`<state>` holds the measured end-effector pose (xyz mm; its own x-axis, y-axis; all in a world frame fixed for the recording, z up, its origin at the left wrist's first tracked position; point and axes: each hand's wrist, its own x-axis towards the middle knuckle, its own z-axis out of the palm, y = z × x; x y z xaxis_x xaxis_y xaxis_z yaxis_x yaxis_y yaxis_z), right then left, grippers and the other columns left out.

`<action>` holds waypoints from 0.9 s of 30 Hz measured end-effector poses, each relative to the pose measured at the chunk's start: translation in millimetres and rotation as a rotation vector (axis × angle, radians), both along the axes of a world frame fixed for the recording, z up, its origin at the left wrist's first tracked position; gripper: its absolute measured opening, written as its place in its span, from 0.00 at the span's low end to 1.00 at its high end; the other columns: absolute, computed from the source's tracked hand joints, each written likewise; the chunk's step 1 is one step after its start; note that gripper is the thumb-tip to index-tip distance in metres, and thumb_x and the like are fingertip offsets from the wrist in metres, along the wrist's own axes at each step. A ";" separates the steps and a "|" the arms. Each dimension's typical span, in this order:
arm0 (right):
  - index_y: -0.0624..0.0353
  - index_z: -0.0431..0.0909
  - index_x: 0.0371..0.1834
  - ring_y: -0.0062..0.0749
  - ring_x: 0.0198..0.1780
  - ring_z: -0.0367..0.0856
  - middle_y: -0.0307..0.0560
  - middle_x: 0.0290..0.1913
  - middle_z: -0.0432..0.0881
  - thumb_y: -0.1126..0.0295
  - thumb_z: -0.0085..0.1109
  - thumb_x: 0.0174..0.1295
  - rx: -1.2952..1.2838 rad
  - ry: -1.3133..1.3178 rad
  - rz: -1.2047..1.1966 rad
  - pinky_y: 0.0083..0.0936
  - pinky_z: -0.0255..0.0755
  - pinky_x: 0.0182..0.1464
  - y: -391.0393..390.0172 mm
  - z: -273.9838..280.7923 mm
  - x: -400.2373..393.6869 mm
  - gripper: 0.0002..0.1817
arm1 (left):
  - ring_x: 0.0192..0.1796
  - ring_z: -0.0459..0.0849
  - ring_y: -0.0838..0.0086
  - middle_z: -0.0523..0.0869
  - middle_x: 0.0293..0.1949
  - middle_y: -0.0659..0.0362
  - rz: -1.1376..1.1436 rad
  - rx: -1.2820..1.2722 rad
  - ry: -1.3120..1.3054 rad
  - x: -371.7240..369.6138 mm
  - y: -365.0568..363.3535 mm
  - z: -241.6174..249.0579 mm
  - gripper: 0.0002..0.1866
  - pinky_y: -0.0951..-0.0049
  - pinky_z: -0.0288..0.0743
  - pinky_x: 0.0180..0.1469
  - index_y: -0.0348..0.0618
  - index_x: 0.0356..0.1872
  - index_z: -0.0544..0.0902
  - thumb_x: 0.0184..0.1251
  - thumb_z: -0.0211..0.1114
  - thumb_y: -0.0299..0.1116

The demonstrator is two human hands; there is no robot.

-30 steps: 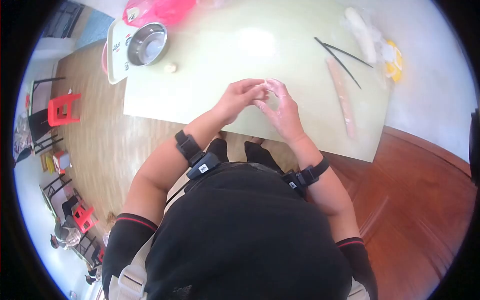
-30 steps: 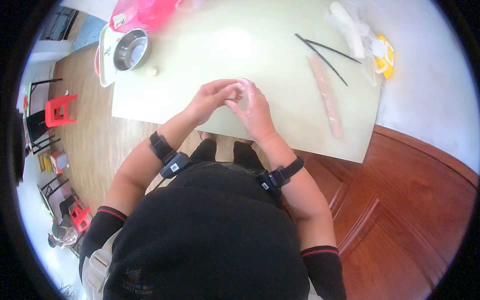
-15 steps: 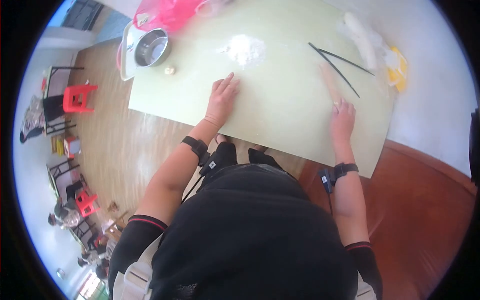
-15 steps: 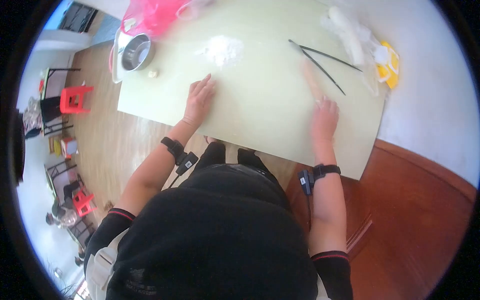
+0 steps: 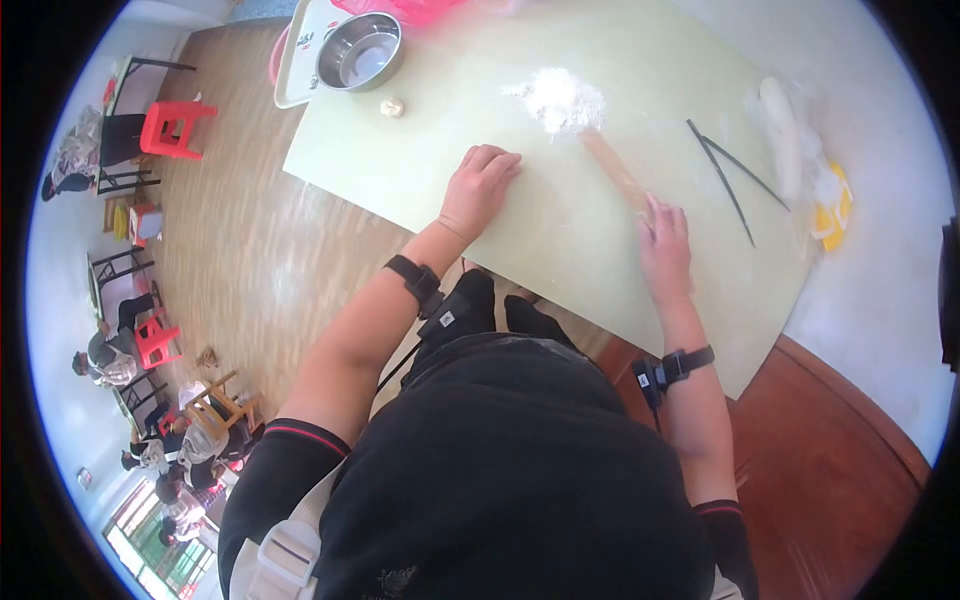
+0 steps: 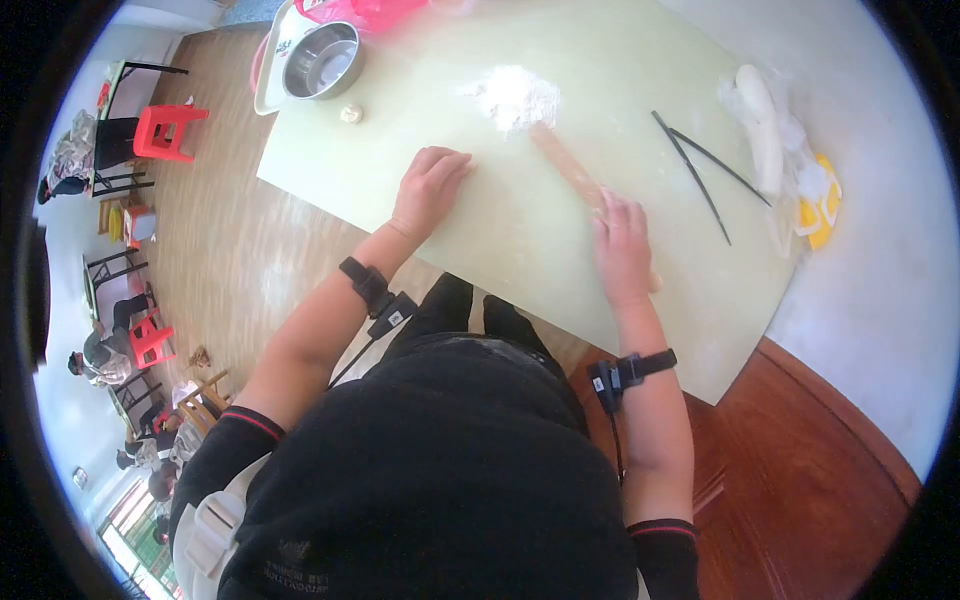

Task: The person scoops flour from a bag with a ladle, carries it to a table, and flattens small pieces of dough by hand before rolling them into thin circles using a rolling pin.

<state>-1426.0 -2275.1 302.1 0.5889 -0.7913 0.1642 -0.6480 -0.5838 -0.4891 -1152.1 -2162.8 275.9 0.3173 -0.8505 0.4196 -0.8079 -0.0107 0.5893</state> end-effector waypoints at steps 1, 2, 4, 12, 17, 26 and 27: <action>0.55 0.71 0.63 0.48 0.52 0.74 0.53 0.48 0.74 0.74 0.56 0.63 0.029 0.010 0.020 0.39 0.72 0.54 0.5 5.1 16.9 0.23 | 0.43 0.80 0.61 0.81 0.38 0.58 0.002 0.000 0.001 5.4 2.6 0.9 0.10 0.65 0.79 0.44 0.42 0.41 0.83 0.57 0.67 0.24; 0.55 0.72 0.63 0.47 0.51 0.75 0.52 0.47 0.74 0.75 0.57 0.62 0.060 0.022 0.040 0.38 0.72 0.54 0.5 7.2 28.3 0.23 | 0.43 0.80 0.61 0.82 0.37 0.57 -0.002 -0.006 0.003 9.1 7.2 2.2 0.10 0.65 0.79 0.43 0.42 0.40 0.84 0.57 0.68 0.24; 0.54 0.72 0.63 0.46 0.50 0.75 0.52 0.47 0.74 0.75 0.57 0.62 0.036 0.052 0.087 0.38 0.72 0.53 -1.2 -5.5 42.6 0.23 | 0.43 0.81 0.61 0.82 0.37 0.57 0.002 -0.015 0.005 16.1 14.9 5.6 0.09 0.65 0.78 0.43 0.42 0.40 0.84 0.56 0.69 0.24; 0.54 0.73 0.63 0.45 0.48 0.75 0.51 0.45 0.74 0.74 0.58 0.63 -0.042 0.017 0.046 0.37 0.73 0.51 17.1 -2.8 57.1 0.23 | 0.38 0.84 0.71 0.85 0.38 0.57 0.220 -0.012 0.285 52.2 43.5 30.3 0.09 0.74 0.79 0.43 0.39 0.42 0.85 0.60 0.69 0.21; 0.53 0.74 0.64 0.46 0.47 0.74 0.51 0.44 0.74 0.74 0.58 0.62 -0.021 0.115 0.074 0.38 0.72 0.50 20.3 -11.7 69.8 0.24 | 0.38 0.84 0.71 0.85 0.37 0.57 0.236 -0.005 0.318 60.9 46.3 36.6 0.09 0.74 0.79 0.43 0.39 0.41 0.85 0.59 0.69 0.22; 0.54 0.75 0.61 0.45 0.47 0.74 0.50 0.44 0.74 0.74 0.59 0.60 -0.043 0.039 0.047 0.38 0.72 0.50 34.7 -4.1 75.5 0.23 | 0.38 0.85 0.71 0.85 0.37 0.57 0.257 0.006 0.371 69.6 53.2 30.7 0.08 0.74 0.80 0.43 0.39 0.40 0.85 0.59 0.69 0.23; 0.54 0.75 0.61 0.45 0.47 0.74 0.50 0.44 0.74 0.74 0.59 0.60 -0.038 0.039 0.048 0.38 0.72 0.50 35.5 -6.7 78.4 0.23 | 0.38 0.85 0.71 0.85 0.37 0.57 0.258 0.005 0.377 69.9 53.2 30.5 0.08 0.74 0.80 0.43 0.39 0.40 0.85 0.59 0.69 0.23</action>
<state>-1347.6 -2239.6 295.4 0.6329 -0.7553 0.1701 -0.6368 -0.6328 -0.4406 -1082.3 -2109.6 306.4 0.6485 -0.7256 0.2301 -0.5076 -0.1869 0.8411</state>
